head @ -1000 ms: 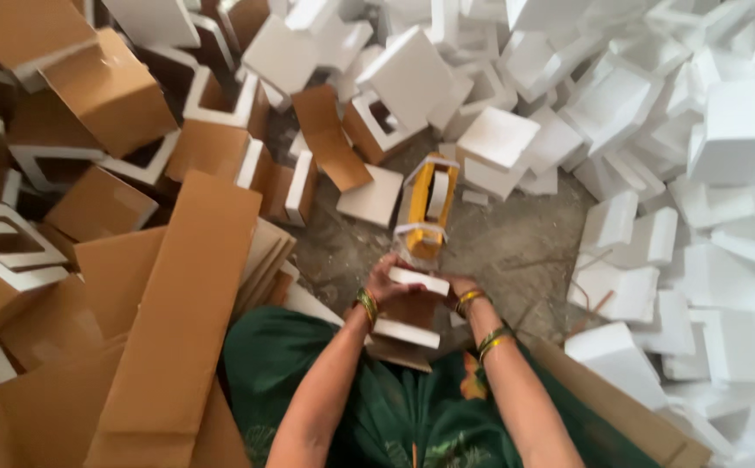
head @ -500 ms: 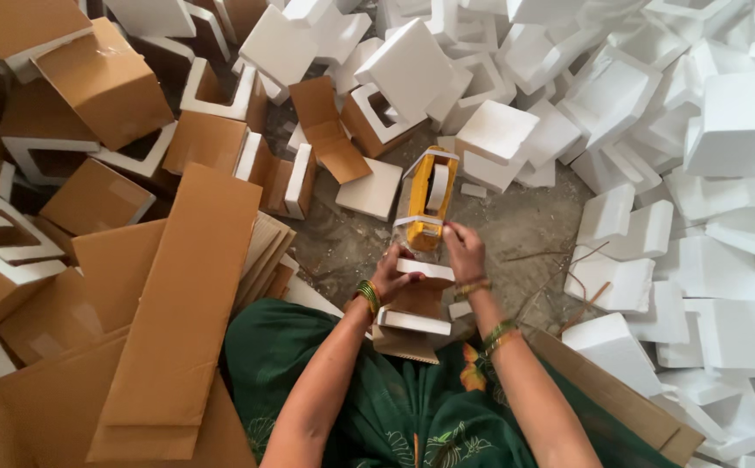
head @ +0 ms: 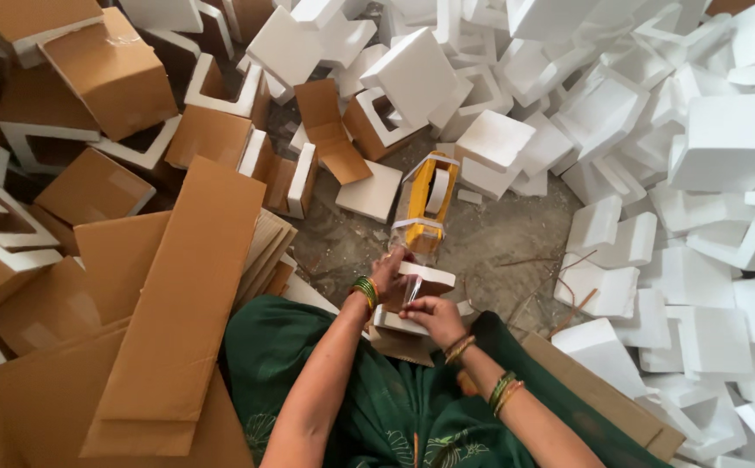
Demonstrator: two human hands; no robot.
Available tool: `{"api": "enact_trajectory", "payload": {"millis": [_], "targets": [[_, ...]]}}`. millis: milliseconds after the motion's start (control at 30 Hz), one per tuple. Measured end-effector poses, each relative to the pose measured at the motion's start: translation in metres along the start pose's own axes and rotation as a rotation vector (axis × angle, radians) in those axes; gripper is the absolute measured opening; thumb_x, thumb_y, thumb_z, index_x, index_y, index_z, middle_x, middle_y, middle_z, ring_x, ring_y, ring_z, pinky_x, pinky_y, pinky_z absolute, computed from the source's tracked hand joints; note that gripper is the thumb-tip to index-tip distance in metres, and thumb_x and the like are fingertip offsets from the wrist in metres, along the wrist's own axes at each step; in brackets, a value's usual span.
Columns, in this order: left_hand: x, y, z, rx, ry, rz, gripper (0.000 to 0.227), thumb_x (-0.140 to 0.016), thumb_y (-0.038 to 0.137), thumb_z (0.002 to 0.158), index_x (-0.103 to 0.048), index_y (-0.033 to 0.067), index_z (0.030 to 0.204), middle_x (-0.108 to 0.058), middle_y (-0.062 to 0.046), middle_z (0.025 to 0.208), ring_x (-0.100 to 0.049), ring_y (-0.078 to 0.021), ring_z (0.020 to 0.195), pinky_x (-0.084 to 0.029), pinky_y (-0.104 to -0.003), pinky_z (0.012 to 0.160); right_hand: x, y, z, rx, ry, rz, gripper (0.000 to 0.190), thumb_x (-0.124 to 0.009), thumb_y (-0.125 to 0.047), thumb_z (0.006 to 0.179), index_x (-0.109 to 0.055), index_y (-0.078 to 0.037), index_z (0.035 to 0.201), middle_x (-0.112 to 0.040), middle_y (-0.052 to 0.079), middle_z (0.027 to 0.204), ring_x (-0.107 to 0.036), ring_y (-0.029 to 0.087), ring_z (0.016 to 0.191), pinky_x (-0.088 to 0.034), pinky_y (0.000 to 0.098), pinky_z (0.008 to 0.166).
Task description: The person sits on the floor and assembles small cardboard boxes using white foam inserts. They place the foam pieces into the cardboard, fold the flaps, and secure the boxes with a tape dispenser. The process is repeated for multiple units.
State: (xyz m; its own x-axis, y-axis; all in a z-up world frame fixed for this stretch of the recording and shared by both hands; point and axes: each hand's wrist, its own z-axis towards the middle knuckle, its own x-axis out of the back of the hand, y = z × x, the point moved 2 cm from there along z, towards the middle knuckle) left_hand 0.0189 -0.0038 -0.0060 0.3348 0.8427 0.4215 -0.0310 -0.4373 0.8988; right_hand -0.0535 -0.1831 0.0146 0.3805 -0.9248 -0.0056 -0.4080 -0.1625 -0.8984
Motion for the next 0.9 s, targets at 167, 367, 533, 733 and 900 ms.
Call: {"api": "enact_trajectory", "payload": {"millis": [167, 367, 533, 733, 900], "targets": [[-0.005, -0.022, 0.006, -0.001, -0.167, -0.007, 0.044, -0.07, 0.034, 0.092, -0.054, 0.0163, 0.129, -0.061, -0.013, 0.13, -0.049, -0.0371, 0.127, -0.033, -0.053, 0.107, 0.013, 0.011, 0.03, -0.214, -0.073, -0.048, 0.02, -0.075, -0.002, 0.085, -0.075, 0.002, 0.104, -0.081, 0.01, 0.095, -0.075, 0.015, 0.087, -0.06, 0.0281, 0.081], [-0.01, -0.053, 0.021, -0.094, -0.414, -0.469, 0.048, -0.064, 0.02, 0.097, -0.05, 0.009, 0.141, -0.061, -0.012, 0.132, -0.053, -0.0256, 0.128, -0.043, -0.038, 0.109, 0.014, 0.018, 0.04, -0.446, -0.01, 0.079, 0.028, -0.078, -0.002, 0.078, -0.077, -0.001, 0.106, -0.078, 0.008, 0.089, -0.07, 0.016, 0.076, -0.056, 0.03, 0.069], [0.004, -0.052, 0.02, -0.128, -0.445, -0.335, 0.065, -0.068, 0.014, 0.089, -0.047, 0.0092, 0.151, -0.056, -0.01, 0.146, -0.049, -0.0227, 0.137, -0.039, -0.036, 0.114, -0.005, 0.02, 0.049, -0.178, 0.226, -0.326, 0.018, -0.081, -0.002, 0.069, -0.082, 0.0, 0.087, -0.08, 0.008, 0.083, -0.074, 0.019, 0.076, -0.061, 0.0329, 0.072], [0.008, -0.024, 0.004, -0.144, -0.213, 0.009, 0.094, -0.098, 0.019, 0.058, -0.053, 0.0118, 0.14, -0.054, -0.015, 0.143, -0.045, -0.035, 0.135, -0.038, -0.041, 0.112, -0.006, 0.029, 0.05, -0.196, 0.372, -0.641, 0.022, -0.081, -0.022, 0.082, -0.079, -0.006, 0.097, -0.076, 0.015, 0.088, -0.076, 0.025, 0.083, -0.057, 0.0385, 0.075], [-0.004, -0.04, 0.01, -0.225, -0.273, -0.103, 0.06, -0.085, 0.02, 0.077, -0.063, 0.0076, 0.132, -0.066, -0.016, 0.128, -0.064, -0.0321, 0.122, -0.051, -0.037, 0.107, -0.031, 0.019, -0.007, 0.096, 0.615, -0.586, 0.019, -0.077, -0.021, 0.081, -0.079, -0.007, 0.094, -0.078, 0.013, 0.084, -0.077, 0.025, 0.078, -0.058, 0.0363, 0.071]]}}
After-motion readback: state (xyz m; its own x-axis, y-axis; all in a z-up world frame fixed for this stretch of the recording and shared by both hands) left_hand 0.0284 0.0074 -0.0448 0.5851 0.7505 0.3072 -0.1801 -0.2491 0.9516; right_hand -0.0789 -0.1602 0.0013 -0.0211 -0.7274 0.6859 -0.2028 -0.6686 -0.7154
